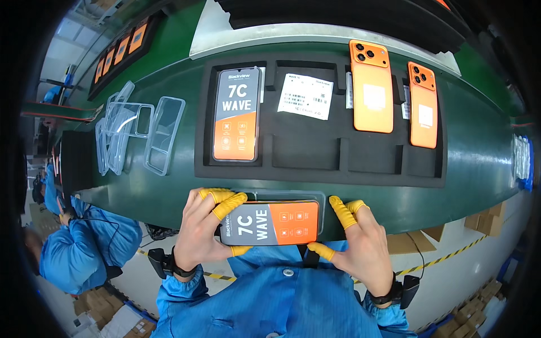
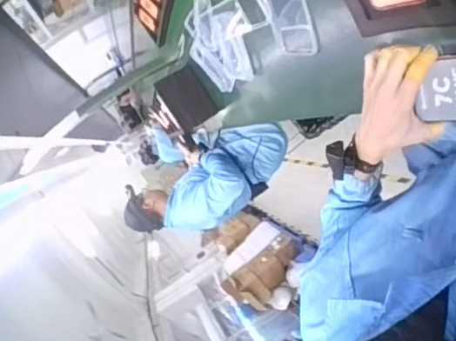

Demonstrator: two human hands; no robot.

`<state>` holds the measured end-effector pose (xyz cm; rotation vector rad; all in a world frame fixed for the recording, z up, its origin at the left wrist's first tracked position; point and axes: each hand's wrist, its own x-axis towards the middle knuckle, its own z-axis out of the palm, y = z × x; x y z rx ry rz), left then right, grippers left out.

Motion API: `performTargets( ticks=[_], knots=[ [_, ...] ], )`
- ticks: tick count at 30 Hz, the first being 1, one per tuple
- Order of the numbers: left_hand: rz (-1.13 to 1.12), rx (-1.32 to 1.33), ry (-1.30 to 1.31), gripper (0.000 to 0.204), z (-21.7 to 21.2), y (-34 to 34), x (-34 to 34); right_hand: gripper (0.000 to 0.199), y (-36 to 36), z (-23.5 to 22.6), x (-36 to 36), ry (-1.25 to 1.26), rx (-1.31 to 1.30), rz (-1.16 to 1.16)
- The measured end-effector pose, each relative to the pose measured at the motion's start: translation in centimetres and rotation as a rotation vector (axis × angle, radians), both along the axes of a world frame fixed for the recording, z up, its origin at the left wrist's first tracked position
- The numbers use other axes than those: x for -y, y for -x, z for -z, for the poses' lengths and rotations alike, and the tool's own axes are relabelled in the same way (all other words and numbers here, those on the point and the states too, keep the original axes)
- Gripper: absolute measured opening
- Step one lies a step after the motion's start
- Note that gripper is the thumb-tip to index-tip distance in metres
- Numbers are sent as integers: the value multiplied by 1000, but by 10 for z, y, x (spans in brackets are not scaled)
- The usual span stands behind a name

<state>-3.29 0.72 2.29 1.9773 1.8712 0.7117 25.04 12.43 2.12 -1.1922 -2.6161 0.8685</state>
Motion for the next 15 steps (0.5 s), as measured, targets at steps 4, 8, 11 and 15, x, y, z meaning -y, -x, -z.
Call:
performTargets(
  ticks=[4, 8, 11, 15],
  knots=[
    [-40, -69, -23, 72, 3, -4, -4, 72, 0, 6, -4, -42, -8, -86],
    [-41, -66, 19, 77, 13, -5, -1, 69, -2, 7, -2, -68, 3, -94],
    [-55, -30, 44, 84, 14, -7, 0, 69, -3, 9, -3, -52, 12, -105],
    [-155, 39, 59, 91, 5, -5, 3, 78, 3, 1, -17, 10, 6, -70]
  ],
)
